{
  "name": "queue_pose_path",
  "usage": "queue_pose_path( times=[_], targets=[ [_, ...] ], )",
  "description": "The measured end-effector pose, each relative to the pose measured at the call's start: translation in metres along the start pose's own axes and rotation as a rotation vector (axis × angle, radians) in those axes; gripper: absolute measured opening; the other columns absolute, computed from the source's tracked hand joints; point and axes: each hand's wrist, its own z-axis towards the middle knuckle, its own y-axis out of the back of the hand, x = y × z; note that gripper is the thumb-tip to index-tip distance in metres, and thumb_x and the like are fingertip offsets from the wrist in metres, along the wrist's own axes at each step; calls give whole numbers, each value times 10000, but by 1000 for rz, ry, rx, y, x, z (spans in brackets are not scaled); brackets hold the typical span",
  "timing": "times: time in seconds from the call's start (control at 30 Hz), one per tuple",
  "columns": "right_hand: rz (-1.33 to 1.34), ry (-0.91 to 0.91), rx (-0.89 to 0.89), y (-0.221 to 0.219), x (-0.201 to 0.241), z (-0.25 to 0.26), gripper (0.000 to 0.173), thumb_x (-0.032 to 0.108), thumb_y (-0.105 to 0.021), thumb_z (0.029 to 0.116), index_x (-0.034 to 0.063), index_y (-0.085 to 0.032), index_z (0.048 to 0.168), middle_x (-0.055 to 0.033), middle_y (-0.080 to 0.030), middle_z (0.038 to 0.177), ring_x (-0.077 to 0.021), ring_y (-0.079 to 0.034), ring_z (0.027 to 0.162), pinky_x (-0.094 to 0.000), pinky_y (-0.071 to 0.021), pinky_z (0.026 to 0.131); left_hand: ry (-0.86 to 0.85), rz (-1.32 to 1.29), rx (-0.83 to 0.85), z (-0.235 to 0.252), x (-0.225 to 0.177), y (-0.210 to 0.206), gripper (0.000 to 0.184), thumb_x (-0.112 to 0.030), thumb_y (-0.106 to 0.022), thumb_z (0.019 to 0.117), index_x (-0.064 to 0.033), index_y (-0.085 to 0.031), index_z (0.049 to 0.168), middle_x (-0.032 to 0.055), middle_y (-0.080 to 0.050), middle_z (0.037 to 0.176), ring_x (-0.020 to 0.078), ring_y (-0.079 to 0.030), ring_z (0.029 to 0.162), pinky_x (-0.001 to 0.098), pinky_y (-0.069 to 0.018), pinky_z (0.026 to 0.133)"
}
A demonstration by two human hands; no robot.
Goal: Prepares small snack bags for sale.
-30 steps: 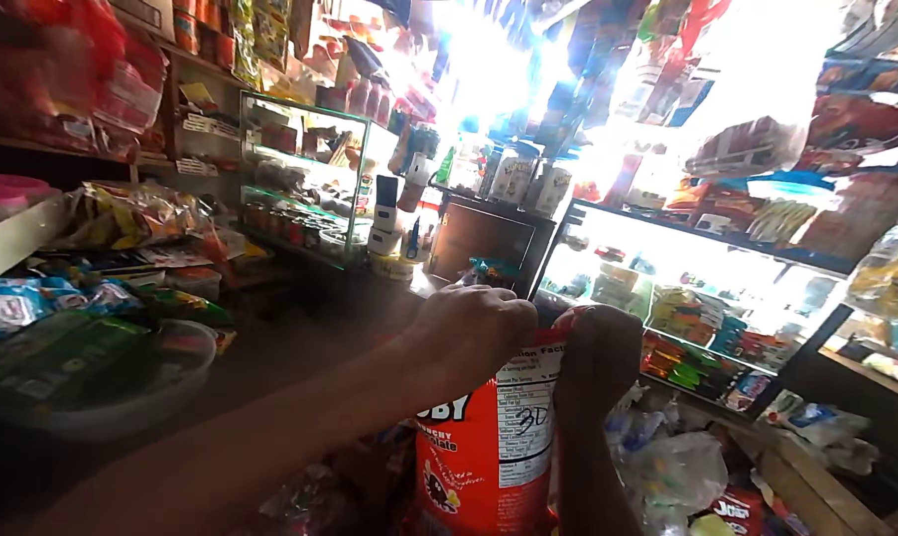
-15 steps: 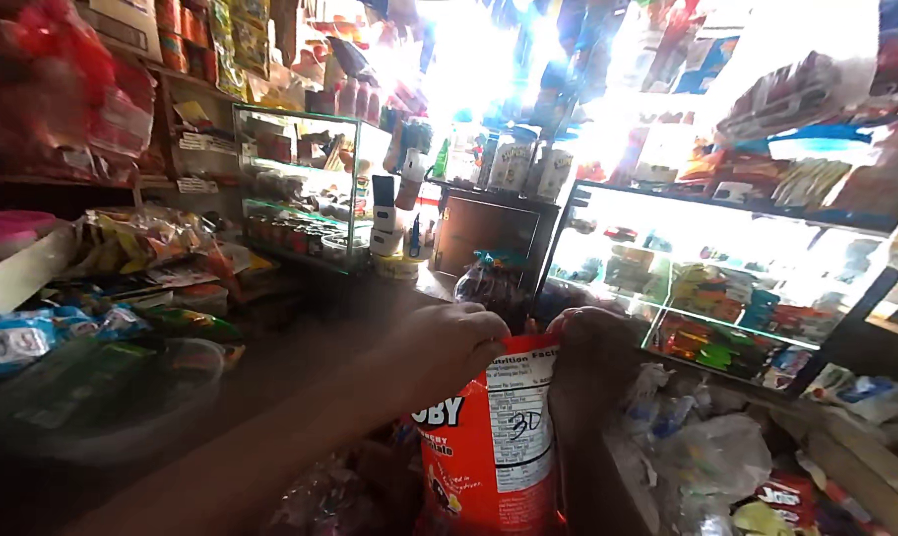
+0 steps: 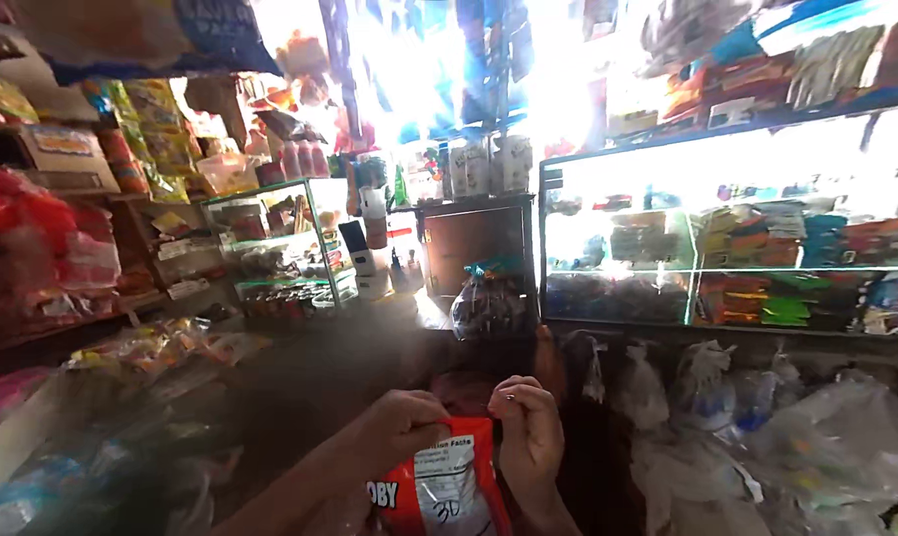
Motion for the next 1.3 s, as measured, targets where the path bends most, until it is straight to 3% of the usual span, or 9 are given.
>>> queue_pose_path(
  times=[0.1,0.23,0.33,0.43,0.63,0.73,0.87,1.07,1.3],
  targets=[
    [136,-71,-114,23,-4,5,138,267,-499,1082,277,-635,1098,136,-643,975,36,-638,894,-120,-538,762,39,75,2,4,4,-1,241,-104,-549,1014,44,-733,966,118,-711,904,87,-655,841,212,-523,800],
    [144,-185,-75,53,1,-13,129,252,-519,1069,246,-645,1041,120,-660,1012,16,-642,996,-157,-542,866,79,244,-142,15,0,-6,267,-132,-539,996,38,-722,903,104,-681,819,81,-623,724,202,-512,697],
    [134,-309,65,73,9,-39,96,174,-557,1038,133,-629,989,39,-655,1124,-22,-584,1186,-207,-489,1025,72,449,-240,34,-12,-11,276,-144,-538,987,39,-699,859,133,-676,795,182,-650,695,323,-546,667],
    [146,-385,106,86,12,-53,100,140,-577,1013,80,-634,955,-11,-667,1160,-42,-571,1216,-210,-479,1035,131,547,-236,58,-39,-8,290,-137,-536,1022,82,-695,919,203,-694,863,302,-694,799,452,-564,767],
    [139,-375,84,85,25,-40,147,197,-536,1043,152,-656,970,42,-671,1158,-49,-602,1174,-206,-510,981,294,376,-293,73,-57,7,240,-128,-550,1047,13,-698,1173,145,-710,942,210,-670,815,428,-556,774],
    [152,-336,72,74,32,-33,143,211,-528,1056,175,-655,1002,53,-682,1144,-60,-623,1155,-219,-518,988,317,278,-315,64,-52,13,184,-141,-565,1049,-8,-681,1100,89,-669,831,137,-621,697,339,-540,670],
    [128,-298,75,57,37,-18,142,175,-555,1036,207,-690,1006,91,-672,1094,-25,-629,1079,-177,-530,918,255,249,-338,50,-42,20,180,-151,-571,1044,-4,-673,1061,79,-658,802,135,-621,684,328,-539,664],
    [201,-307,111,33,36,7,143,94,-635,975,192,-738,965,133,-690,973,54,-621,802,-116,-534,702,200,348,-359,33,-41,20,239,-194,-555,1045,4,-679,998,131,-651,805,272,-648,752,501,-532,730],
    [264,-475,258,21,54,15,216,15,-627,943,194,-730,1007,114,-700,819,51,-557,582,-121,-484,536,134,242,-397,7,-19,18,224,-190,-578,1034,-1,-692,996,122,-667,838,238,-644,736,457,-534,703]
  ],
)
